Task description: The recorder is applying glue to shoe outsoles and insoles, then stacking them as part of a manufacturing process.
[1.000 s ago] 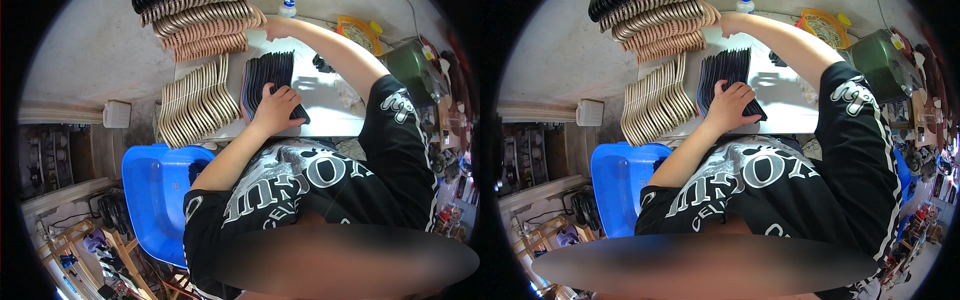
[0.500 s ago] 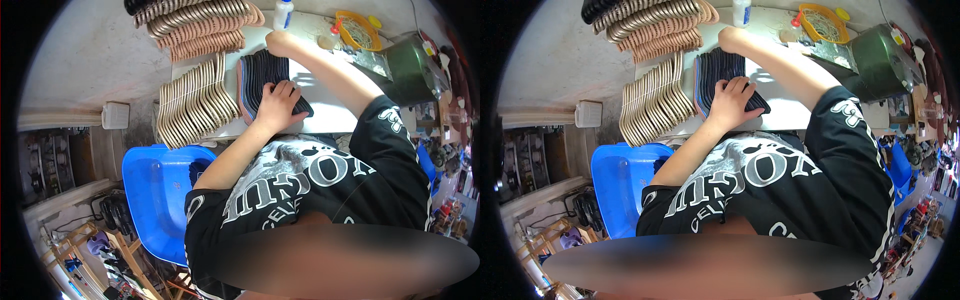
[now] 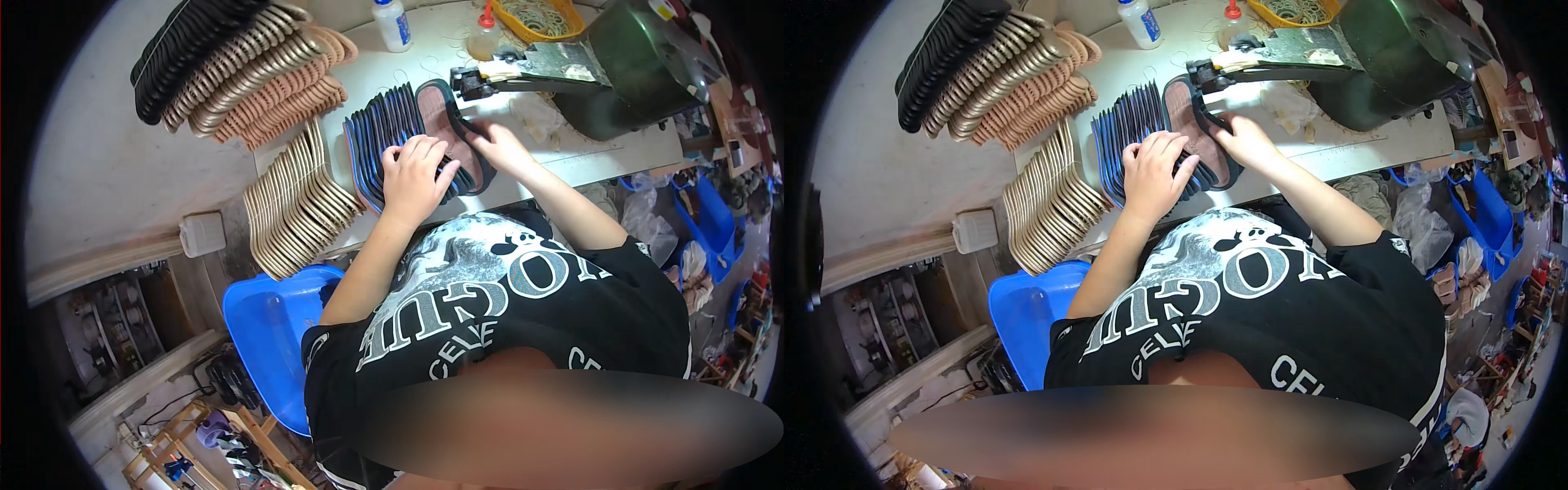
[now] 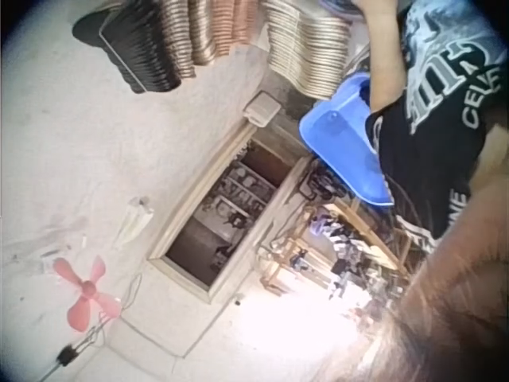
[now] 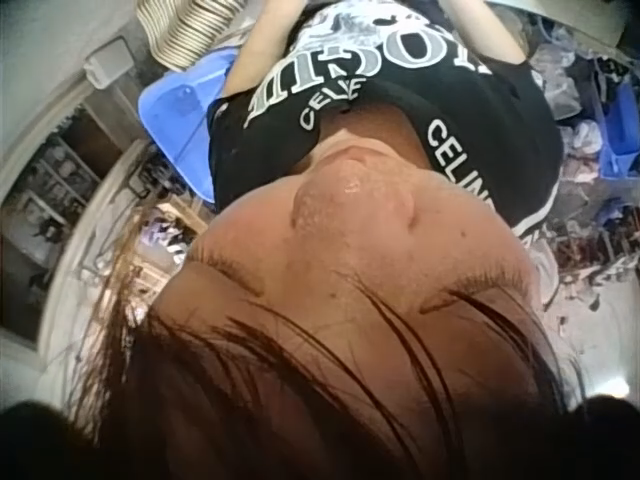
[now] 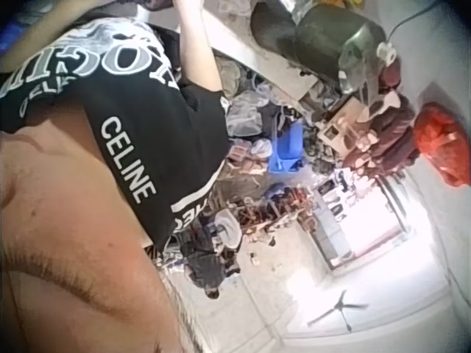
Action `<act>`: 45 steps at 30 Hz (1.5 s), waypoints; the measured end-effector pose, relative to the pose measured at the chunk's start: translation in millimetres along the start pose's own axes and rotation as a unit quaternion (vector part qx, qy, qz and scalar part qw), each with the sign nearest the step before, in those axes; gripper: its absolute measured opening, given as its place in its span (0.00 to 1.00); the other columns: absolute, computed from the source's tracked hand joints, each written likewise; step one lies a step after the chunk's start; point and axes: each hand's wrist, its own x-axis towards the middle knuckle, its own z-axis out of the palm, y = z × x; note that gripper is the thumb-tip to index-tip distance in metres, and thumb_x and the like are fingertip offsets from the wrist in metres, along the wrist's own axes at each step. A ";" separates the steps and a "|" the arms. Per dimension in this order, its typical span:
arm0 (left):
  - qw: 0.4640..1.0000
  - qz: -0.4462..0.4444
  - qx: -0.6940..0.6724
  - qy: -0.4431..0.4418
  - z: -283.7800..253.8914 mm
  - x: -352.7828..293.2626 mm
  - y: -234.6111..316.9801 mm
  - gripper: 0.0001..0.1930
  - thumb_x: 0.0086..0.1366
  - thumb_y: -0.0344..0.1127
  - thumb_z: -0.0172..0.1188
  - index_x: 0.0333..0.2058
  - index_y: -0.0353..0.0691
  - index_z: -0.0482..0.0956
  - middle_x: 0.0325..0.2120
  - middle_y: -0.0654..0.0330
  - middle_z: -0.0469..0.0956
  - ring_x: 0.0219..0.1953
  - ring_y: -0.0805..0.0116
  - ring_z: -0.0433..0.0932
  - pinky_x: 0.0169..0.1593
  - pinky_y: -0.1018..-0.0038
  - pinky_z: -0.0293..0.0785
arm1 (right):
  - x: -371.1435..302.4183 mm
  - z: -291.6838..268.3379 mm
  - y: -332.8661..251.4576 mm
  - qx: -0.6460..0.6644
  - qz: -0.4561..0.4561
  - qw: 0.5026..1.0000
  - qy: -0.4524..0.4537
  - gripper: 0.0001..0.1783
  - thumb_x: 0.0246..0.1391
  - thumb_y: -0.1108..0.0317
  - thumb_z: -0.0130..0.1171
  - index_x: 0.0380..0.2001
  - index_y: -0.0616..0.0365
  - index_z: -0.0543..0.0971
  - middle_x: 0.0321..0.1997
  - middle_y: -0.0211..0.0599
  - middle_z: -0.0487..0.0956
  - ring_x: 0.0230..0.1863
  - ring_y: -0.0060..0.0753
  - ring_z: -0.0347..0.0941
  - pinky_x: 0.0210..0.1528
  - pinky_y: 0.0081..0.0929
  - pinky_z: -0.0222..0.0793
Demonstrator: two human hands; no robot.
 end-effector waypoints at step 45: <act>0.656 -0.151 -0.738 -0.040 -37.8 88.2 30.5 0.13 0.60 0.37 0.62 0.38 0.35 0.74 0.30 0.63 0.78 0.30 0.76 0.75 0.36 0.79 0.72 | -21.1 -82.1 -110.0 0.351 -0.062 0.893 -0.274 0.15 0.51 0.56 0.64 0.30 0.58 0.79 0.26 0.24 0.75 0.28 0.13 0.70 0.31 0.13 0.67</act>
